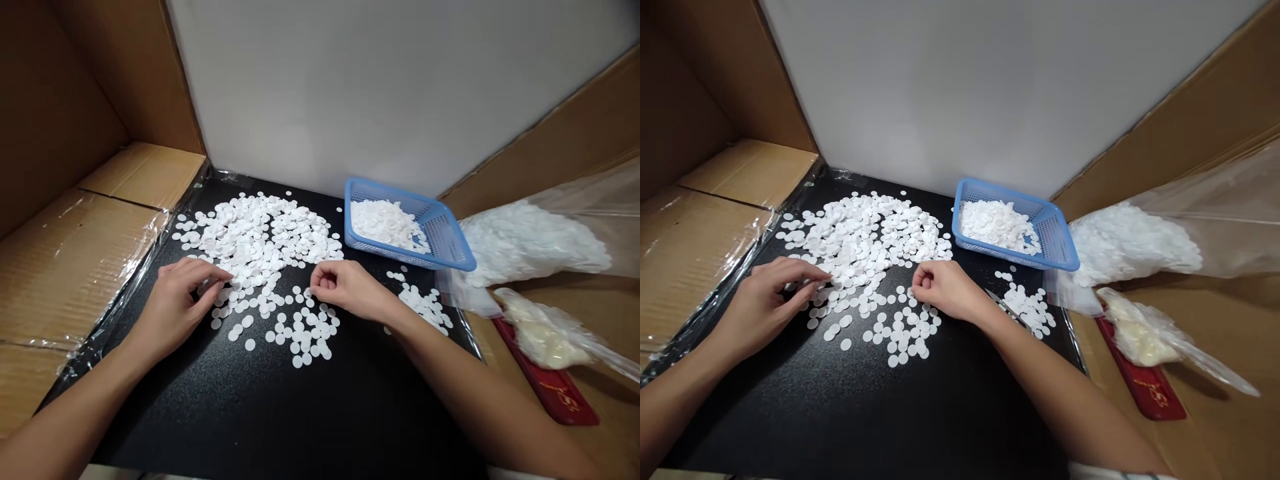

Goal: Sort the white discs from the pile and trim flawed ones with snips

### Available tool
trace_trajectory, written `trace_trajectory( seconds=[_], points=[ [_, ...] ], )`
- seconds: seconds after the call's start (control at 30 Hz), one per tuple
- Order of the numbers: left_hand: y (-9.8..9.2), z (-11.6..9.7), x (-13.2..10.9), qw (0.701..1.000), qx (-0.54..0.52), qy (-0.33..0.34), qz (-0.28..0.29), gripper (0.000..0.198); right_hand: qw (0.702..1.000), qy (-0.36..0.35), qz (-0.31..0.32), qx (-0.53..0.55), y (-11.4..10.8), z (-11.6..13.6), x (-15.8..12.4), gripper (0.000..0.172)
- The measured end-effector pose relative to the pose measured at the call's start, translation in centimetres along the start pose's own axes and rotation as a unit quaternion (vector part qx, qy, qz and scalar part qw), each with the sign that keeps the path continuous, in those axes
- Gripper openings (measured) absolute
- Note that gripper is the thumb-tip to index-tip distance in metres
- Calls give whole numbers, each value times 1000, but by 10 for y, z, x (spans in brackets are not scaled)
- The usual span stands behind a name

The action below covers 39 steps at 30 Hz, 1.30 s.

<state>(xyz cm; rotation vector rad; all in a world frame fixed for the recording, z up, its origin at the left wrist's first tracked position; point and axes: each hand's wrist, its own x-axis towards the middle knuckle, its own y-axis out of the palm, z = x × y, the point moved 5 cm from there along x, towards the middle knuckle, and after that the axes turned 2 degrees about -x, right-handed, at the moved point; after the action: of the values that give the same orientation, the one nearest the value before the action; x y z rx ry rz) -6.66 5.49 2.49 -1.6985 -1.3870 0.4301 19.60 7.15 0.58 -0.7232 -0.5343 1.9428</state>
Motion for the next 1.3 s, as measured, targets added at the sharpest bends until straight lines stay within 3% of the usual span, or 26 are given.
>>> trace_trajectory(
  seconds=[0.1, 0.23, 0.33, 0.43, 0.53, 0.63, 0.87, 1.1, 1.2, 1.3],
  points=[
    [4, -2, 0, 1000, -4, 15, 17, 24, 993, -39, -37, -104, 1, 2, -12, 12],
    [7, -15, -9, 998, 20, 51, 11, 22, 957, -205, -143, -147, 16, 20, -19, 10],
    [21, -36, -29, 993, 52, 104, 22, 25, 930, -302, -134, -162, 36, 30, -22, 21],
    [43, -55, -56, 979, 122, 160, 34, 39, 907, -345, -103, -218, 50, 29, -26, 28],
    [60, -61, -79, 972, 175, 155, 38, 50, 893, -359, -104, -252, 53, 24, -33, 30],
    [63, -63, -93, 971, 197, 129, 34, 50, 885, -366, -122, -260, 51, 21, -41, 29],
    [59, -70, -111, 974, 186, 120, 39, 49, 908, -342, -153, -190, 52, 37, -36, 19],
    [55, -75, -125, 979, 124, 150, 64, 46, 910, -342, -104, -209, 69, 49, -19, 15],
    [47, -74, -129, 983, 108, 142, 45, 38, 916, -329, -103, -206, 69, 49, -22, 14],
    [37, -65, -132, 992, 92, 84, 2, 34, 921, -320, -96, -202, 69, 48, -30, 12]
  ],
)
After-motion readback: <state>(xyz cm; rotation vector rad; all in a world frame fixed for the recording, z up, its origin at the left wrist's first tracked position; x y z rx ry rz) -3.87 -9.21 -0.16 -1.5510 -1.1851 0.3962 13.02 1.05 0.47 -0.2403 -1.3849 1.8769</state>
